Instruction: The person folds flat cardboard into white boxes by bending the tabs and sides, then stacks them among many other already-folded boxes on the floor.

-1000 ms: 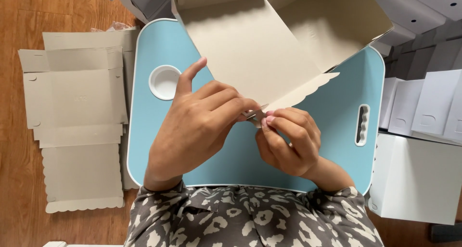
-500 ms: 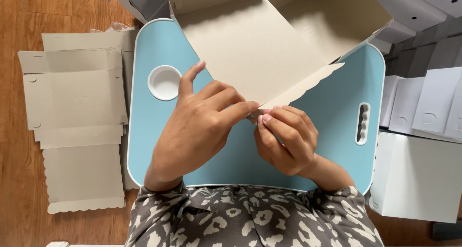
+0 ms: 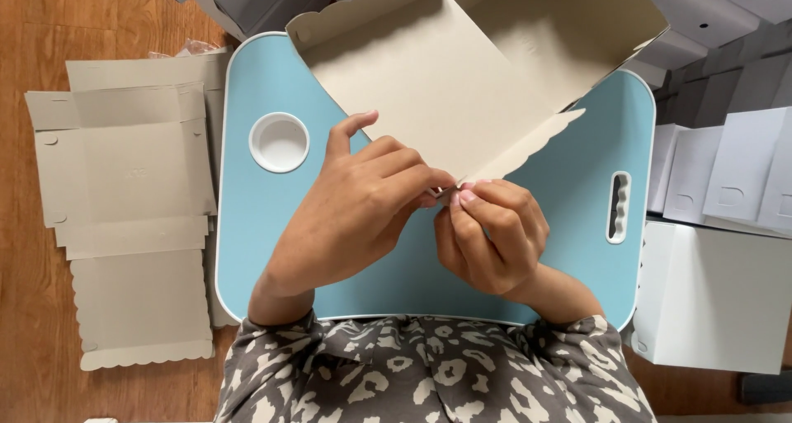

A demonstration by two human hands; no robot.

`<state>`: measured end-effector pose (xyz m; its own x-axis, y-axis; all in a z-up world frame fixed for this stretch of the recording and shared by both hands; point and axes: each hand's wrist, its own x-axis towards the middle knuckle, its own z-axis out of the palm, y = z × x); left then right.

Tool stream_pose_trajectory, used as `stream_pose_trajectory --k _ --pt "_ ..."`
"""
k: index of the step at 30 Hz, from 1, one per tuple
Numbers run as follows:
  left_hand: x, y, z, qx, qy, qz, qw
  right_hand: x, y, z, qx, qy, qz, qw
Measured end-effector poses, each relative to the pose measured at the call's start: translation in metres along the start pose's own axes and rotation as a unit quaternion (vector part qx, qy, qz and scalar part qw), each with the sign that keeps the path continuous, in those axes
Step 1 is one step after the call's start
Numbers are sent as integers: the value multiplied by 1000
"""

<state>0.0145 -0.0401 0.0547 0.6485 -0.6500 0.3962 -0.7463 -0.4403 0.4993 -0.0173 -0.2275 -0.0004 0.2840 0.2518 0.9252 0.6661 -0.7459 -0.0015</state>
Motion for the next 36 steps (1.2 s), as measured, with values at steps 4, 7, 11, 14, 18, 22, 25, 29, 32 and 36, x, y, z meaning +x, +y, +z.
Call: stream_pose_trajectory --k 4,7,11,14,18,22,25,29,32,36 --pt "-2 -6 -2 25 -16 7 1000 11 4 -10 121 -63 52 989" --pt "-5 -8 -7 19 -28 20 999 22 9 -20 209 -139 129 959" --pt "-8 -6 -1 33 -32 28 999 20 19 -29 321 -246 272 873" --pt "-8 0 4 50 -21 15 998 19 29 -30 380 -308 321 811" --pt "-12 3 2 93 -43 13 995 19 32 -23 413 -339 327 780" --pt "-19 -3 -6 130 -90 46 986 27 33 -28 425 -384 278 771" --pt "-31 -10 -28 121 -62 44 990 32 50 -41 356 -386 207 825" --pt "-55 -34 -58 168 58 -65 982 32 92 -56 153 -335 127 921" --pt "-63 -52 -90 35 129 -34 990 6 135 -75 -42 -371 166 913" --pt "-95 -123 -84 -74 193 -63 976 -10 173 -71 -1 -409 283 868"
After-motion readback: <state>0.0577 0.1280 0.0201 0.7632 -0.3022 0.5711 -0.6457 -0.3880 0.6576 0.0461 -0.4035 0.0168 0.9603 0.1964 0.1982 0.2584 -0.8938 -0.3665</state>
